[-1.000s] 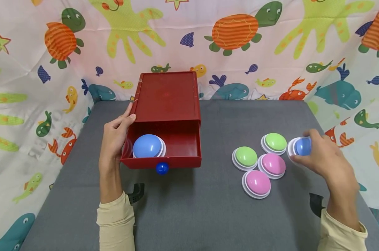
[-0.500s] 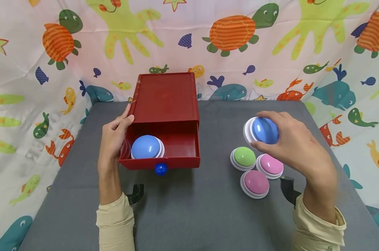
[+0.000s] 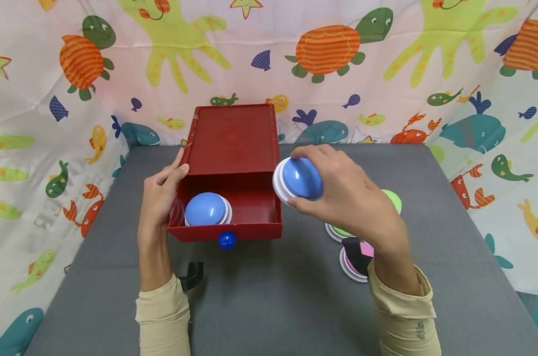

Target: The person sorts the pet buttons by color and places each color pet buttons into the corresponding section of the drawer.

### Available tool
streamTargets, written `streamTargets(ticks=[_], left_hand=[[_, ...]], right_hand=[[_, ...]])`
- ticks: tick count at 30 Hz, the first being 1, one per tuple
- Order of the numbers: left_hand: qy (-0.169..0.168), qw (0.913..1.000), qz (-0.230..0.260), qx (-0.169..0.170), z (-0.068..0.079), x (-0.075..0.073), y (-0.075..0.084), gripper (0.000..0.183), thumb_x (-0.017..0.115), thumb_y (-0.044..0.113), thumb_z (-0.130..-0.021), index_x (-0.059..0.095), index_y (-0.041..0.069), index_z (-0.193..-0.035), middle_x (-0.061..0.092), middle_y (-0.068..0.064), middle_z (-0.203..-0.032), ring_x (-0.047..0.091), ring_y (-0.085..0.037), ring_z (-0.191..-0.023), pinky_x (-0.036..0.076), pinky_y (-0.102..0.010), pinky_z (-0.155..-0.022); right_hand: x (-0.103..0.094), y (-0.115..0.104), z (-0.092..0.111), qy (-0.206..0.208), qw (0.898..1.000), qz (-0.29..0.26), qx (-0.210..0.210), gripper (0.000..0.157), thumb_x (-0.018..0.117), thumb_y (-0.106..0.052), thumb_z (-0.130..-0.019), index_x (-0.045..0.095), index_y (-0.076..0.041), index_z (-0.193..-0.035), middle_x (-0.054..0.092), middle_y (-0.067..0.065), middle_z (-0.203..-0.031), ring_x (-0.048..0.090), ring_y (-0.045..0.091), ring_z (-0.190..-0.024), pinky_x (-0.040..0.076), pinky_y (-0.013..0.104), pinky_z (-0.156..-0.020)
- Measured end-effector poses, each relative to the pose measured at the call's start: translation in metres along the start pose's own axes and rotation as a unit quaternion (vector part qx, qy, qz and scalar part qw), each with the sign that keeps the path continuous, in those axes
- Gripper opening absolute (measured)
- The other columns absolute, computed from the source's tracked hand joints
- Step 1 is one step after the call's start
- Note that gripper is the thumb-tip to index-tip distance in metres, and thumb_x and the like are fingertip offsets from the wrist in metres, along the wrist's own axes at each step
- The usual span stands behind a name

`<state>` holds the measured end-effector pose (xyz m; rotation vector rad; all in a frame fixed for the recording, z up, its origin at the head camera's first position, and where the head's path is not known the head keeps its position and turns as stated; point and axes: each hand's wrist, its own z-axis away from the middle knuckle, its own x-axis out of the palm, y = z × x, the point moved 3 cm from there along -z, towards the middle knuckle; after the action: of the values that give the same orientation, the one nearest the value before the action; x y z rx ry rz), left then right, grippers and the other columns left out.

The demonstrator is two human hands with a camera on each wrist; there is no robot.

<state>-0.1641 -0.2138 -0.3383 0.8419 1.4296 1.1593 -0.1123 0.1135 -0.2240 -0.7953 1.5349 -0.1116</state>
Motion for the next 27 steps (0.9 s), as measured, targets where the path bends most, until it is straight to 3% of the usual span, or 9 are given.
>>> streamTargets(ticks=[11, 20, 27], left_hand=[[0.000, 1.0000, 0.004, -0.002, 0.002, -0.001, -0.002, 0.046, 0.057, 0.058, -0.101, 0.050, 0.051, -0.146, 0.043, 0.017, -0.165, 0.046, -0.021, -0.149, 0.052, -0.046, -0.114], [0.003, 1.0000, 0.004, 0.001, 0.002, 0.001, -0.003, 0.046, 0.057, 0.059, -0.101, 0.049, 0.053, -0.146, 0.043, 0.018, -0.165, 0.049, -0.021, -0.147, 0.053, -0.044, -0.113], [0.002, 1.0000, -0.001, -0.003, 0.003, 0.000, -0.004, 0.045, 0.056, 0.061, -0.101, 0.049, 0.055, -0.145, 0.042, 0.017, -0.165, 0.049, -0.021, -0.146, 0.054, -0.043, -0.111]], right_hand=[[0.038, -0.039, -0.022, -0.032, 0.996, 0.009, -0.080, 0.065, 0.089, -0.027, -0.080, 0.065, -0.014, -0.139, 0.061, 0.011, -0.134, 0.058, 0.031, -0.125, 0.064, 0.046, -0.095], [0.062, -0.047, -0.028, -0.046, 0.995, 0.059, -0.073, 0.066, 0.090, -0.028, -0.082, 0.065, -0.011, -0.140, 0.063, 0.014, -0.138, 0.059, 0.032, -0.125, 0.064, 0.043, -0.095], [0.070, -0.050, -0.033, -0.046, 0.994, 0.080, -0.065, 0.058, 0.092, -0.028, -0.079, 0.072, -0.008, -0.130, 0.064, 0.011, -0.126, 0.065, 0.025, -0.110, 0.065, 0.037, -0.089]])
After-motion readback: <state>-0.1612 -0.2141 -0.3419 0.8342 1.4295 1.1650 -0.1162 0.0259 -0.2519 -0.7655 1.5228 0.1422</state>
